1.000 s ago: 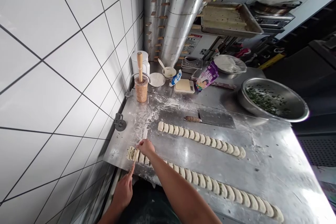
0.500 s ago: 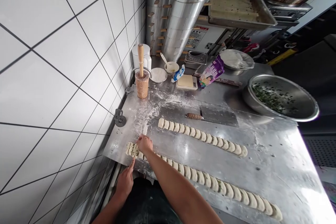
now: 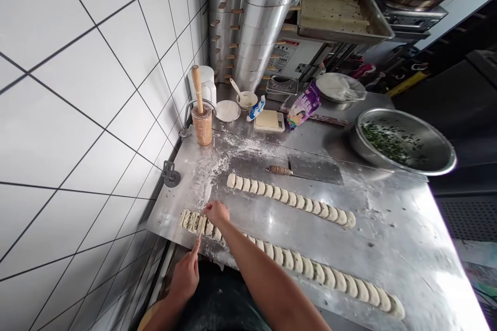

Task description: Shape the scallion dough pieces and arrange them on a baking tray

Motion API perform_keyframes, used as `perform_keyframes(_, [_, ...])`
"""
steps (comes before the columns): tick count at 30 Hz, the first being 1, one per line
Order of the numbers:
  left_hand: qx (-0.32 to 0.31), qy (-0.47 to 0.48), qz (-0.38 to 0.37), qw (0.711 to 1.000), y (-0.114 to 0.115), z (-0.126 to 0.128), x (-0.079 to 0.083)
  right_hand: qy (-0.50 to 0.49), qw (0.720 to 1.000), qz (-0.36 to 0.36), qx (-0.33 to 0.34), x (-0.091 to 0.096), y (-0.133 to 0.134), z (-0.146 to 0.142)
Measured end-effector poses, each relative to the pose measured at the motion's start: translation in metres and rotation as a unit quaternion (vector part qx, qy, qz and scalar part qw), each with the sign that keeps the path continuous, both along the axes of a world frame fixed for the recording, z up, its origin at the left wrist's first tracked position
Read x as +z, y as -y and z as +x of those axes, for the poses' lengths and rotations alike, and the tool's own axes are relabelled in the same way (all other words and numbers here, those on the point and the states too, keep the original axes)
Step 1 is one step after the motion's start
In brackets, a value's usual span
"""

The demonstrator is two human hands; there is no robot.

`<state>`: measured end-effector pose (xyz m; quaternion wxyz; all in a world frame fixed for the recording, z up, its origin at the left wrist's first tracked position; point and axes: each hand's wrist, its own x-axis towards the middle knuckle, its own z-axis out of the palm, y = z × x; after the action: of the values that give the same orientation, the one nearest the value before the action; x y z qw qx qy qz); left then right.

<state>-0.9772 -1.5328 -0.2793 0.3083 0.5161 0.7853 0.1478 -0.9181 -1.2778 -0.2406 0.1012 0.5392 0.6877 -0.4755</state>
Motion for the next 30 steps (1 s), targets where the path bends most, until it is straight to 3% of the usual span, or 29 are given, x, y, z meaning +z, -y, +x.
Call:
perform_keyframes(5, [0.007,-0.005,-0.012,1.0,-0.001,0.004,-0.022,0.036,0.998,0.046,0.001,-0.017,0.006,-0.01])
perform_keyframes(9, [0.007,0.005,-0.007,1.0,-0.001,0.002,-0.029,0.027,0.998,0.049,-0.003,-0.016,0.008,-0.009])
perform_keyframes(12, [0.009,-0.004,-0.003,1.0,-0.001,-0.002,-0.024,0.009,1.0,0.02,-0.003,-0.005,0.004,-0.004])
perform_keyframes(17, [-0.001,0.005,0.057,0.998,-0.002,0.008,0.003,-0.024,0.999,-0.027,0.008,0.008,-0.007,0.021])
perform_keyframes(21, [-0.024,0.04,0.021,0.999,-0.005,0.027,0.017,-0.015,0.999,-0.032,0.009,0.006,-0.008,0.038])
perform_keyframes(24, [-0.013,0.047,-0.007,0.999,-0.008,0.034,0.013,-0.002,1.0,-0.017,0.013,-0.001,-0.006,0.037])
perform_keyframes(30, [-0.001,0.036,-0.033,0.999,-0.01,0.036,-0.009,0.029,0.998,0.051,0.009,-0.018,0.003,0.026])
